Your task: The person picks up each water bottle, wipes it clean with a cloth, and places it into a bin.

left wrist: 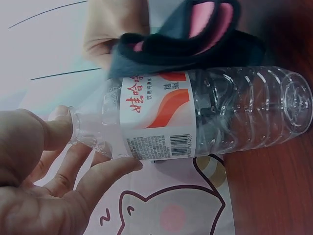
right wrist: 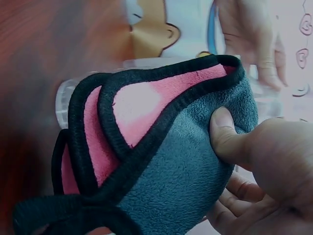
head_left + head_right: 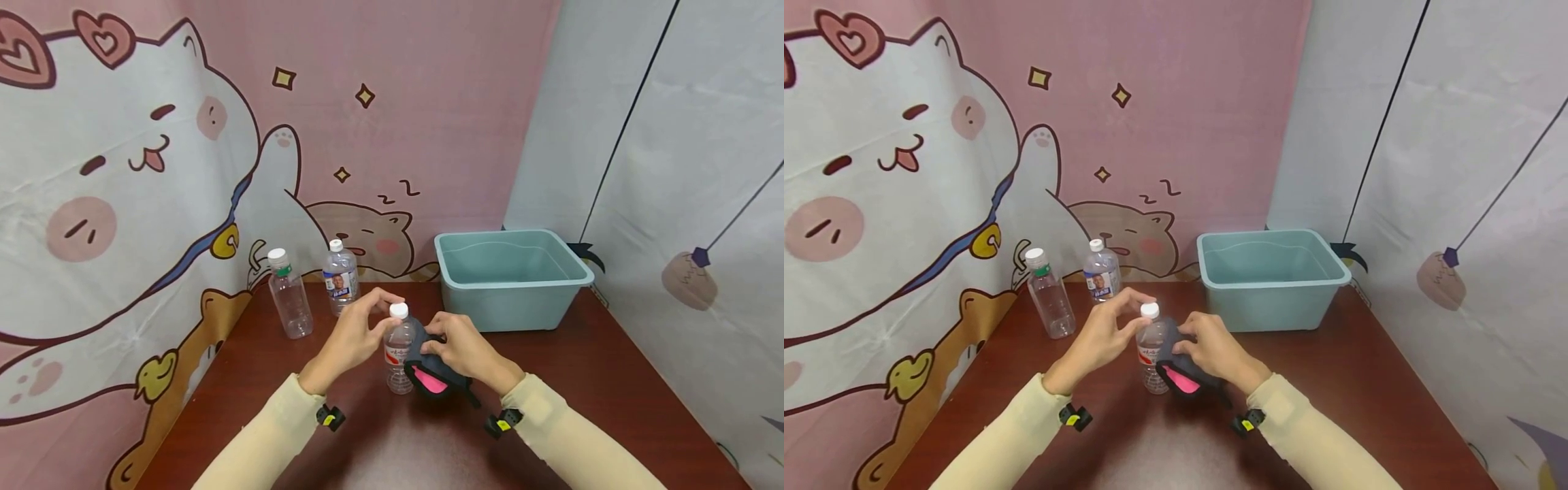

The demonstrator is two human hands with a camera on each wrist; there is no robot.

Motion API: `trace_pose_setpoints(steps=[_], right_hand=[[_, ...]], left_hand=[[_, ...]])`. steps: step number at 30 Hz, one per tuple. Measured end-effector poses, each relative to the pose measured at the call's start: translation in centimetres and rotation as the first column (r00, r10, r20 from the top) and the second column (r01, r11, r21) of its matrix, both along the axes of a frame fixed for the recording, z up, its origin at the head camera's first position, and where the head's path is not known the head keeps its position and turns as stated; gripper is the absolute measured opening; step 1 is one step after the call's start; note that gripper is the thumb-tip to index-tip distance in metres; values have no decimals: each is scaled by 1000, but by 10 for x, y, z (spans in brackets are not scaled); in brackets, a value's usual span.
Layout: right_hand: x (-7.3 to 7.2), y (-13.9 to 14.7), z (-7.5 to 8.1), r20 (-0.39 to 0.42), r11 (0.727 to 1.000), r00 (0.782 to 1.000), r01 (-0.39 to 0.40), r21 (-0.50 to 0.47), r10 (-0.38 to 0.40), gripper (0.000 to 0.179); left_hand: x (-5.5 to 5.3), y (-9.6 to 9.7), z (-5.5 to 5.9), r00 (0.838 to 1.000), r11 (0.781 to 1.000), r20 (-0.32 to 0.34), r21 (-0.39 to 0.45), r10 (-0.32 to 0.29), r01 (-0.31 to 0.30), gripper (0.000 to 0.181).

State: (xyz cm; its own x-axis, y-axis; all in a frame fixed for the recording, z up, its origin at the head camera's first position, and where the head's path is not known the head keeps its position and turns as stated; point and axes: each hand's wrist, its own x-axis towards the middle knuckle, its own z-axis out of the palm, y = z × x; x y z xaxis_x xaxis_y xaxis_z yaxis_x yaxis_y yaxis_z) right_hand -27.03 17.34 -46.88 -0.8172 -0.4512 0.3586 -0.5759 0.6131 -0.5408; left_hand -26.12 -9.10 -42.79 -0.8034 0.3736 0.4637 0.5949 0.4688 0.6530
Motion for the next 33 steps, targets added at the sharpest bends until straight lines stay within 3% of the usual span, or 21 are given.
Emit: trace_pose_setpoints(steps=[10,16,23,29,33], right_hand=[[-4,-2,-30,-14,994,997,-72,85,73,14],[-6,-4,-44,33,981,992,-124,149,120,7],[-9,-8,-49,66,975,986,-159,154,150,16],[-9,-7,-52,121,983,984,-145,115,131,9],[-7,-5,-54,155,989,982,-124,81,111,16]], left_hand=[[-1,0,1,1000,1000,-6,-1,-3,3,41],[-1,1,0,1000,1000,-21,-7,-5,5,39],[-1,1,1,1000,1000,-5,6,-7,7,40],[-1,1,-1,1000,1000,-11,-1,5,-5,40],[0,0,0,1000,1000,4,2,1,-1,41]])
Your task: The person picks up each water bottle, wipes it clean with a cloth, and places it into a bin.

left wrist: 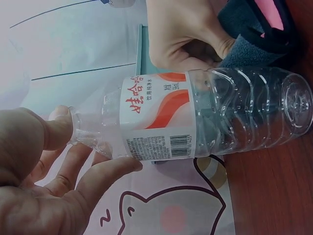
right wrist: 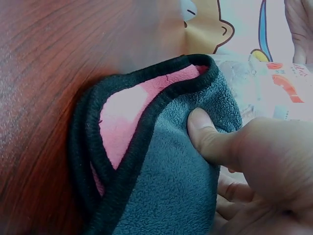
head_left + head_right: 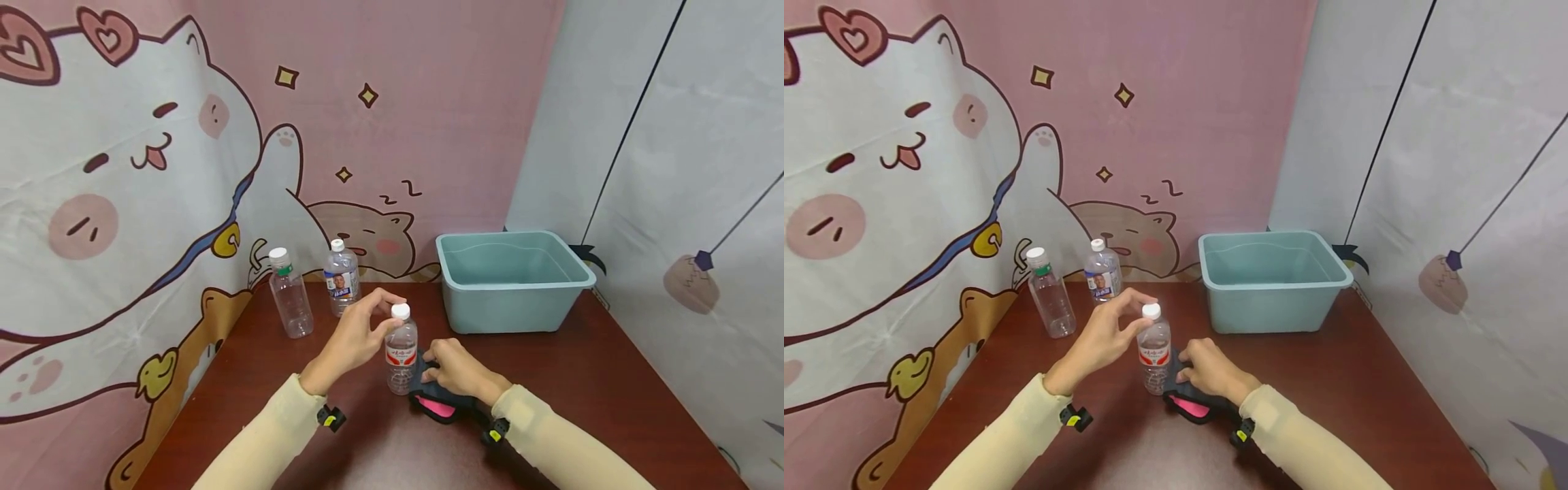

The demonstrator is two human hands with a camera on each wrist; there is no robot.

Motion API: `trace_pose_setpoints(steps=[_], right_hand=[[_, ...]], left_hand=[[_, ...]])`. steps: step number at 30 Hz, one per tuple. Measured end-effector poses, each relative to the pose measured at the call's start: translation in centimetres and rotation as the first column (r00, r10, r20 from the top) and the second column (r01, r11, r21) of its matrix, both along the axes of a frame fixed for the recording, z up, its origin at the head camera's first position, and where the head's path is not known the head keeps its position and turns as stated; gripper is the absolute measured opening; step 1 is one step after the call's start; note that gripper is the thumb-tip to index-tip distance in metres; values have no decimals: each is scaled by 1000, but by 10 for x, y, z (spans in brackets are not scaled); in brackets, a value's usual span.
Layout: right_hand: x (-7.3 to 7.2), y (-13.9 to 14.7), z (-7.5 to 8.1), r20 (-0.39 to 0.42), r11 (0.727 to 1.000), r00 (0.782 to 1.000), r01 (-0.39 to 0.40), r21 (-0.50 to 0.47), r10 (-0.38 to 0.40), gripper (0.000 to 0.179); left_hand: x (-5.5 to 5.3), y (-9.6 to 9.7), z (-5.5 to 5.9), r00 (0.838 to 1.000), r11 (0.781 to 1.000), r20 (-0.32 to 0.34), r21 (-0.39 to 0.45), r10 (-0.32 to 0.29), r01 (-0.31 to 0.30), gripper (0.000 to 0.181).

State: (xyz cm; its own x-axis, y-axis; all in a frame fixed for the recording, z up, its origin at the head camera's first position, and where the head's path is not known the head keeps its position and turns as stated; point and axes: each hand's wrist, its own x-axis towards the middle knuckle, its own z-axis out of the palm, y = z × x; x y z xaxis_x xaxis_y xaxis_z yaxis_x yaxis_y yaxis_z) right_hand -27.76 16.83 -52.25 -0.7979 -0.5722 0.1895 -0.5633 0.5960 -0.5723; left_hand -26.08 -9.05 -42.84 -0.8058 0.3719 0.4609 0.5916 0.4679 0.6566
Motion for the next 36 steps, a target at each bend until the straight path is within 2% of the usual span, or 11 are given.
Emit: trace_pose_setpoints(steps=[8,22,30,36], right_hand=[[3,5,11,-59,999,998,29,-18,-30,18],[9,6,61,-122,992,988,79,-103,-91,21],[11,7,79,-117,979,984,114,-170,-135,27],[10,0,85,-125,963,980,124,-241,-157,34]], left_hand=[[1,0,0,1000,1000,-5,3,-7,7,41],[1,-1,0,1000,1000,-9,2,-3,3,40],[1,0,0,1000,1000,0,-1,-12,12,41],[-1,0,1,1000,1000,-18,-6,-5,5,39]])
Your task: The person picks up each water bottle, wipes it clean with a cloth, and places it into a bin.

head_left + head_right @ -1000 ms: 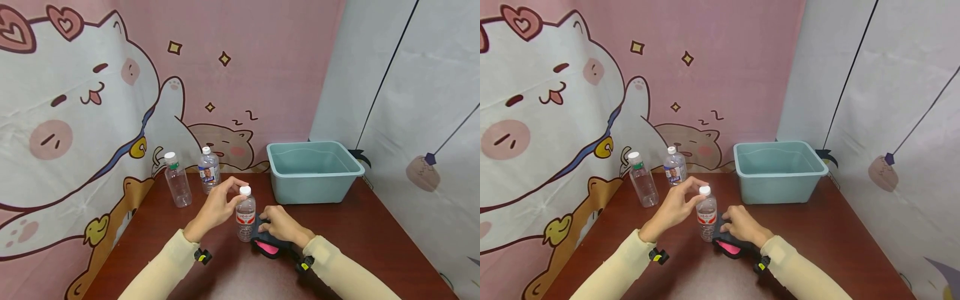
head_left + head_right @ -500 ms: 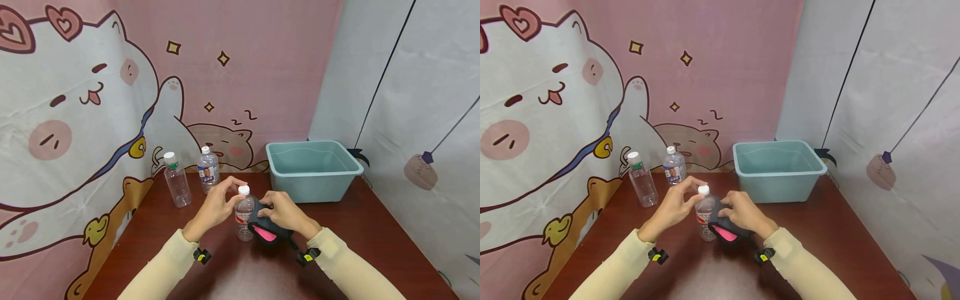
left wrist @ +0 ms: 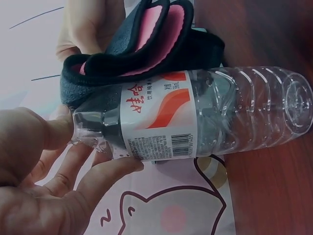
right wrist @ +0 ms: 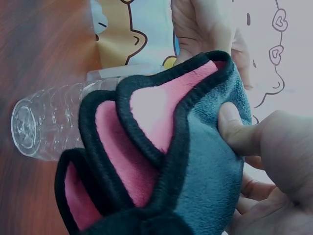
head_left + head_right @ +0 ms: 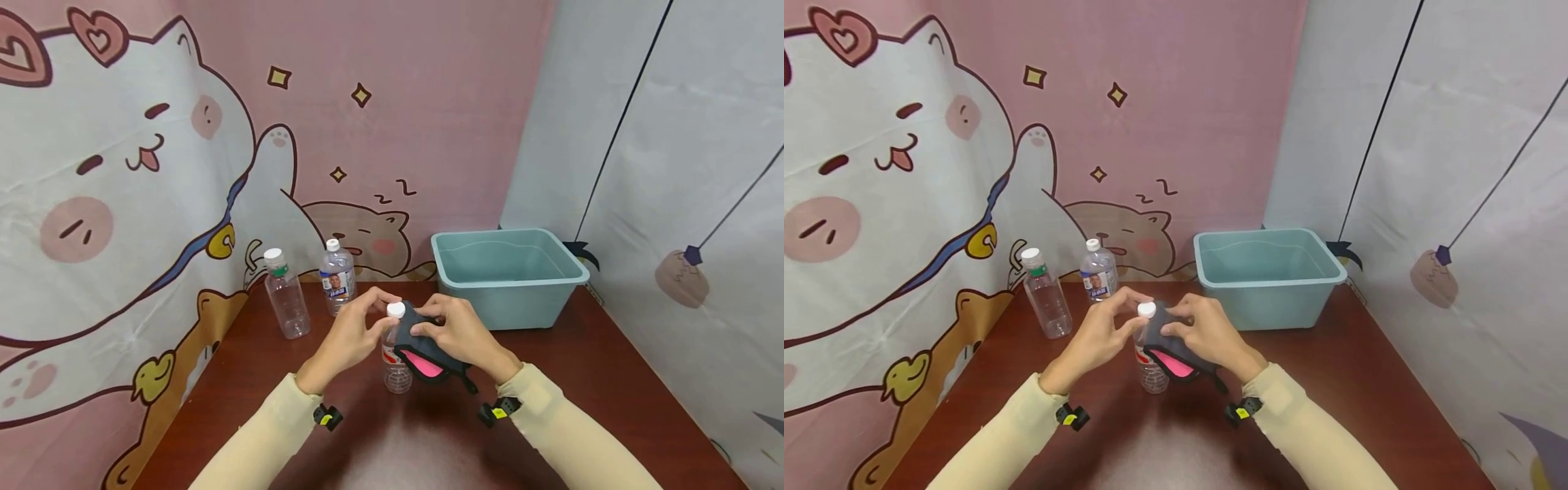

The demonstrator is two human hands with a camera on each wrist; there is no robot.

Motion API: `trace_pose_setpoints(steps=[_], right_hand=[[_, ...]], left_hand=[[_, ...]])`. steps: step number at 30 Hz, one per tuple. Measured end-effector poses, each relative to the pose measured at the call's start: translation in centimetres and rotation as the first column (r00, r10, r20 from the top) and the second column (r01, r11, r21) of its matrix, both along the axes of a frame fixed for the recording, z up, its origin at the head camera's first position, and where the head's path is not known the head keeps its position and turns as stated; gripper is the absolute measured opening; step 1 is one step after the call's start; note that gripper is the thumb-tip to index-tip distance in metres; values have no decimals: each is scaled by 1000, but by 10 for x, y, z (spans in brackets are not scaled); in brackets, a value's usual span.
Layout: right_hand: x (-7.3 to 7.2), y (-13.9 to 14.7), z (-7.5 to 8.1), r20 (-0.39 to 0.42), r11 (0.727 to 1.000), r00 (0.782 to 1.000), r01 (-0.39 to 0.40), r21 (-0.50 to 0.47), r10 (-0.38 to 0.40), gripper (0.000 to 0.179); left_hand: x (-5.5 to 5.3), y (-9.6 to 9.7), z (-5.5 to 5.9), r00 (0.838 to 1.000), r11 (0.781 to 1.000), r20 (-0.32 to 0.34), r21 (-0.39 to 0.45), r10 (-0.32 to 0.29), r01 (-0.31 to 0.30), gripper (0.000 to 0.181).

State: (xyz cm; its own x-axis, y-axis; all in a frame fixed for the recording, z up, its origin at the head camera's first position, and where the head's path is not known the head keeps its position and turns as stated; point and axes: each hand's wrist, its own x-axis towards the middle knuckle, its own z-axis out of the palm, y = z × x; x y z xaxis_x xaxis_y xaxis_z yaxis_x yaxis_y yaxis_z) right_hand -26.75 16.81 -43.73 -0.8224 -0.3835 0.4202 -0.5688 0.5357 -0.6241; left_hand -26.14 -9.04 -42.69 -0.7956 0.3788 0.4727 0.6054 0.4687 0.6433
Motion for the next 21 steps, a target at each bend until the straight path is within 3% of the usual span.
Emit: trace_pose_setpoints(steps=[6,21], right_hand=[[3,-2,2,7,999,1000,16,-31,-16,37],[5,-3,3,-4,999,1000,15,46,-15,35]], left_hand=[[-1,0,0,1000,1000,-2,-6,-3,3,38],[1,0,0,1000,1000,-1,1,-1,1,37]])
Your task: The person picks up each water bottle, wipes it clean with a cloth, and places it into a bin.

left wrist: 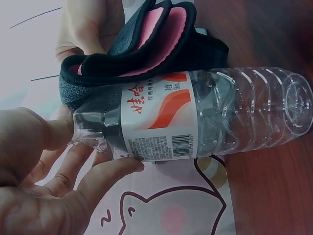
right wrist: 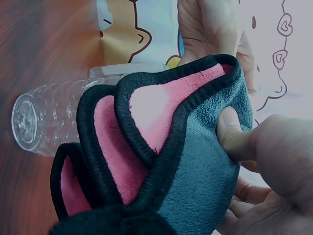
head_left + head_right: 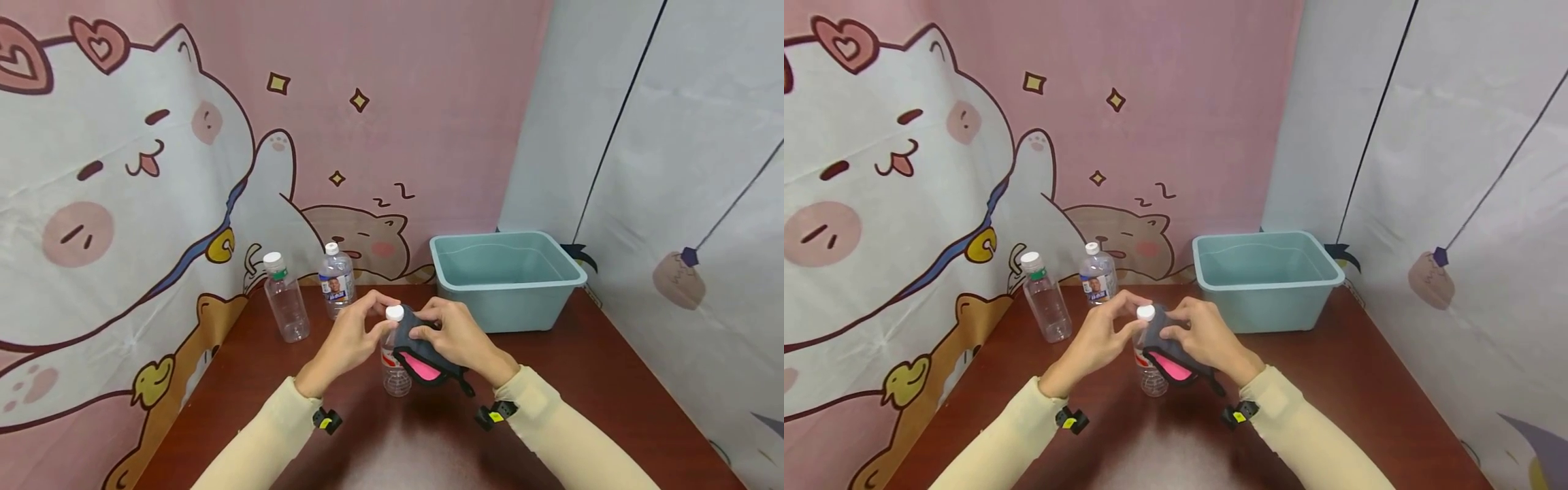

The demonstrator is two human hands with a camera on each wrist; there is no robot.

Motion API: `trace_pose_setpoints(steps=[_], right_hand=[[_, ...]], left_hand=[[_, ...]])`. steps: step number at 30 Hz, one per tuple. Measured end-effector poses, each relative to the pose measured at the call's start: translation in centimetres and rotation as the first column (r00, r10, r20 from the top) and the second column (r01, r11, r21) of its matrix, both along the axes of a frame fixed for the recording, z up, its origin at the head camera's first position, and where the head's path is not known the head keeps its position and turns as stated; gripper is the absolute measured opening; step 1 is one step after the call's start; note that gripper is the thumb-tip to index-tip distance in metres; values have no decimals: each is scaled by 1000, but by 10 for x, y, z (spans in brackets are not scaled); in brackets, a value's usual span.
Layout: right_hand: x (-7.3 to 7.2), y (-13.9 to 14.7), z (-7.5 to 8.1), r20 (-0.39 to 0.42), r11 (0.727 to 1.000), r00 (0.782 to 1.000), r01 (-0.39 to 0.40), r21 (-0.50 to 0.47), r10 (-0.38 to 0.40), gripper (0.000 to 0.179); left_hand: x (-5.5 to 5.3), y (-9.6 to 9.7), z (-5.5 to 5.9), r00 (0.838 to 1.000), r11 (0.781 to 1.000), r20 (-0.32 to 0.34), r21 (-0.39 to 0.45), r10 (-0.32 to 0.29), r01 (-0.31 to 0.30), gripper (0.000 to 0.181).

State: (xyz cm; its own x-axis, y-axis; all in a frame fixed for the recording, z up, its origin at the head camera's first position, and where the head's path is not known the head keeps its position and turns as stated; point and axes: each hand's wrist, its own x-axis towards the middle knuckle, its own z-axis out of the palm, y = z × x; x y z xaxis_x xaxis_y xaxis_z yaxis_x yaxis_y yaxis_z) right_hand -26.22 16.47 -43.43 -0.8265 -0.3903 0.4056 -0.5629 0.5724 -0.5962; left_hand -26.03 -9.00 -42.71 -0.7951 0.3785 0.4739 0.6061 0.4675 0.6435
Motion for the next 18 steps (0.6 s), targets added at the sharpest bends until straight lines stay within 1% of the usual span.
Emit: trace_pose_setpoints(steps=[9,13,18], right_hand=[[0,5,-5,27,999,1000,-1,50,0,28],[-2,8,-16,31,996,999,-17,88,14,23],[-6,8,-34,27,991,999,-47,125,43,18]], left_hand=[[0,-1,1,1000,1000,12,-3,-3,3,39],[0,-1,0,1000,1000,11,-2,-1,1,39],[1,0,-1,1000,1000,-3,3,4,-4,38]])
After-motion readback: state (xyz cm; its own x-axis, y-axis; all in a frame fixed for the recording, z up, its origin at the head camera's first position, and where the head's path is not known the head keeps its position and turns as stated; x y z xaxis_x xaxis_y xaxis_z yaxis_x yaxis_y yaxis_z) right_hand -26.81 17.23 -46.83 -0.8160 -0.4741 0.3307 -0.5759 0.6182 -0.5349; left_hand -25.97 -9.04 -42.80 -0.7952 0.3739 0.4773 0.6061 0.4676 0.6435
